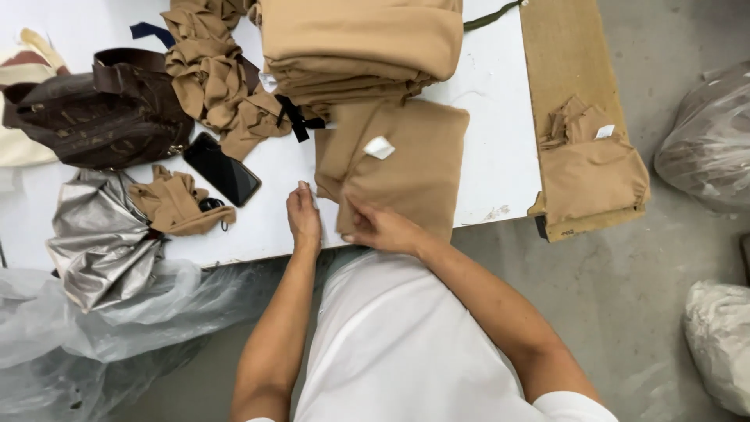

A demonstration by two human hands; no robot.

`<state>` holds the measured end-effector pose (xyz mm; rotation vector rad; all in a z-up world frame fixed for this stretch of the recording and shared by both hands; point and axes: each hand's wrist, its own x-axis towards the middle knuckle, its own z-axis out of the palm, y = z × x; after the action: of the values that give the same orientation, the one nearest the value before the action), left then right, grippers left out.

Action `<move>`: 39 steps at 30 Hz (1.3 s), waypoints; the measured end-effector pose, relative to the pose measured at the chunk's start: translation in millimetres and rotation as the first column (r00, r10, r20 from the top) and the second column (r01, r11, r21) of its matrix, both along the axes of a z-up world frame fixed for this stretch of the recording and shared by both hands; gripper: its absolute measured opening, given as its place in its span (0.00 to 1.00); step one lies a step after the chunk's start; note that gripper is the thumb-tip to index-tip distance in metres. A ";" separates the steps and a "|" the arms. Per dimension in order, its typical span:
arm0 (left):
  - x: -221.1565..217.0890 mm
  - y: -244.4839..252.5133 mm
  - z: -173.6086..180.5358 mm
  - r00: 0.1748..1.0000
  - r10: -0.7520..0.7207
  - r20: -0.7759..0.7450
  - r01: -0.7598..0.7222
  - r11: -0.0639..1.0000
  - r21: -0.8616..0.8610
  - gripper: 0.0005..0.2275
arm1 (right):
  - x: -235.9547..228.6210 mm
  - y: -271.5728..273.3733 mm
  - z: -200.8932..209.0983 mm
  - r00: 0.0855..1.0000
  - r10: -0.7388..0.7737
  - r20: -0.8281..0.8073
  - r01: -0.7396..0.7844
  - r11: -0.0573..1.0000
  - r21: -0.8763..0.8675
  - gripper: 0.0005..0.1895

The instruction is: Folding tan-colored t-shirts on a white workbench in a factory setting.

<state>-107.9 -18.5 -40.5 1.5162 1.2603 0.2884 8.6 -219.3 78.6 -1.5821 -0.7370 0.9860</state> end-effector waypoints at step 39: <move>411.3 -400.2 143.1 0.183 -0.969 0.165 0.982 0.189 0.017 0.36 | 167.7 -435.0 4.4 -0.215 -0.830 -0.515 0.975 -0.158 -0.153 0.30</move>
<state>303.4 -418.7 102.6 1.8716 -0.0710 -0.5473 176.3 -654.3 82.9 -0.9684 0.7830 -0.0953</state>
